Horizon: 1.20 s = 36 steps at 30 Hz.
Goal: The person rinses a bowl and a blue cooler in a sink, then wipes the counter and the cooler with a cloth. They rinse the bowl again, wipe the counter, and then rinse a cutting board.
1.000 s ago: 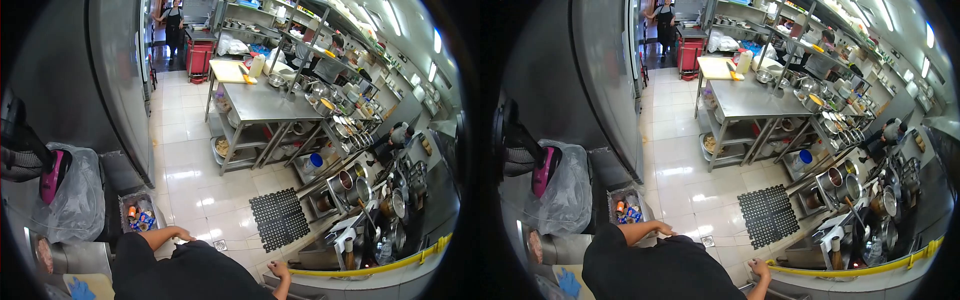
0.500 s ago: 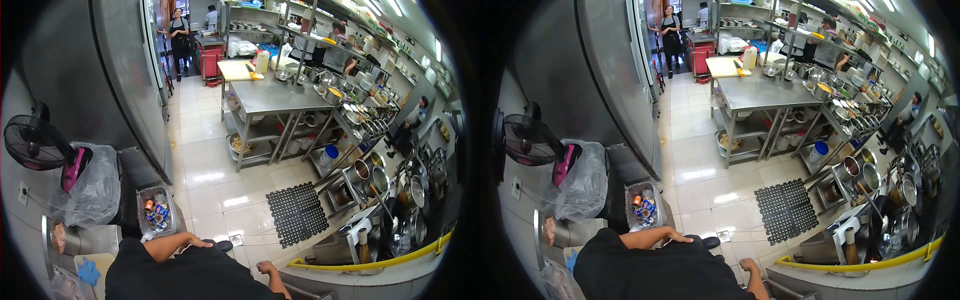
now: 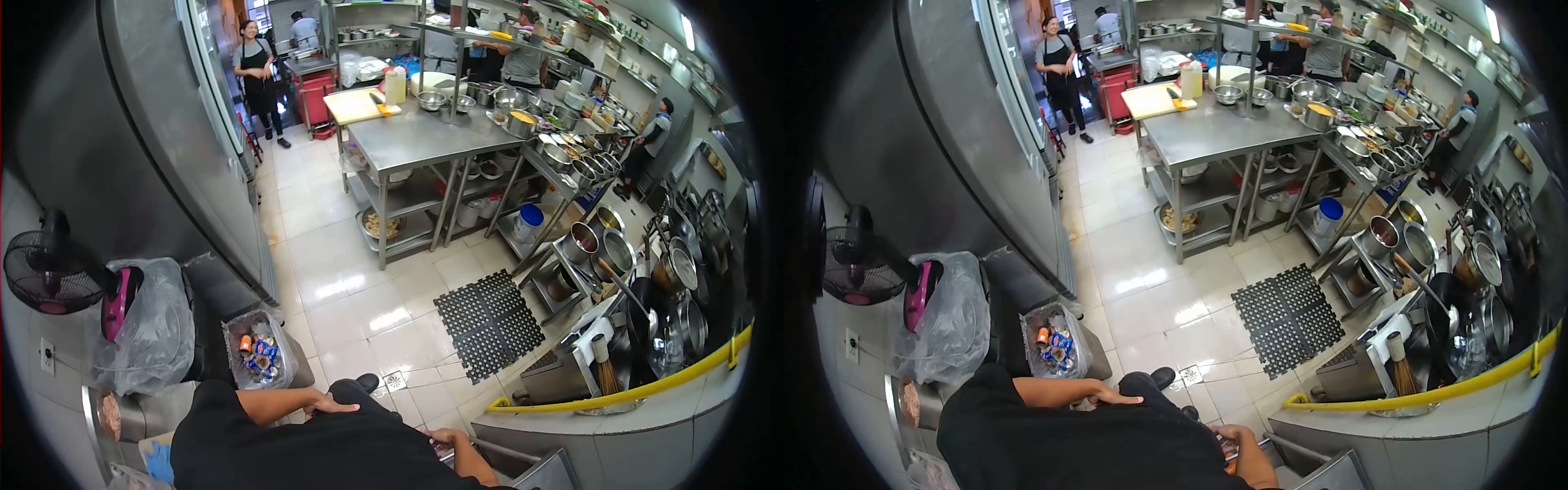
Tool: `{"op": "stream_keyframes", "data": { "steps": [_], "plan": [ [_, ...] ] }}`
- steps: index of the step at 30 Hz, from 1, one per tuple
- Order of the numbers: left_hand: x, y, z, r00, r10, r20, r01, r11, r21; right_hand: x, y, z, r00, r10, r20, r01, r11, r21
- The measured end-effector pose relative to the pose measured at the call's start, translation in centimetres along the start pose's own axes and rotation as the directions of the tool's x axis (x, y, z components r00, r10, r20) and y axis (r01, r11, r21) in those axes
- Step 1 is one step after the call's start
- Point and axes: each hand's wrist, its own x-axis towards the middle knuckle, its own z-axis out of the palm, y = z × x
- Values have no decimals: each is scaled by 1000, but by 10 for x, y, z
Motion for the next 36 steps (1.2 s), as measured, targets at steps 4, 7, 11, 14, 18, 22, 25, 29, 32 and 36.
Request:
{"op": "stream_keyframes", "data": {
  "steps": [4, 7, 11, 14, 18, 22, 25, 29, 32, 36],
  "plan": [
    [7, 2, -3, 998, -51, -49, 51, 999, 6, 6, 14, 0, 996, -10, 91, 4, 998, 71],
    [2, 5, 0, 999, -46, -26, 47, 999, 21, 4, 12, 1, 999, -1, 40, 0, 999, 41],
    [-21, 11, 12, 999, -19, 37, 18, 999, 44, 37, 16, -6, 994, -44, -100, 47, 999, 20],
    [-36, 10, 20, 999, 5, 53, -8, 999, 47, 72, 25, -10, 907, -199, -371, 232, 972, 46],
    [14, -19, 19, 983, -121, -139, 113, 991, -67, 85, 20, -2, 823, -238, -516, 390, 897, 208],
    [20, -27, 26, 970, -107, -218, 98, 994, -52, 83, 8, 4, 838, -268, -476, 334, 941, 59],
    [30, -34, 26, 943, -115, -313, 110, 993, -34, 90, 4, 9, 802, -309, -512, 347, 938, -23],
    [53, -45, 24, 941, -151, -302, 156, 988, -8, 134, 20, 3, 722, -541, -431, 403, 836, -373],
    [67, -51, 23, 944, -105, -313, 110, 994, -4, 123, 14, 14, 730, -391, -561, 402, 909, -110],
    [120, -67, 9, 935, -82, -344, 87, 996, -2, 116, 33, 37, 696, -274, -664, 502, 846, 177]
  ]
}}
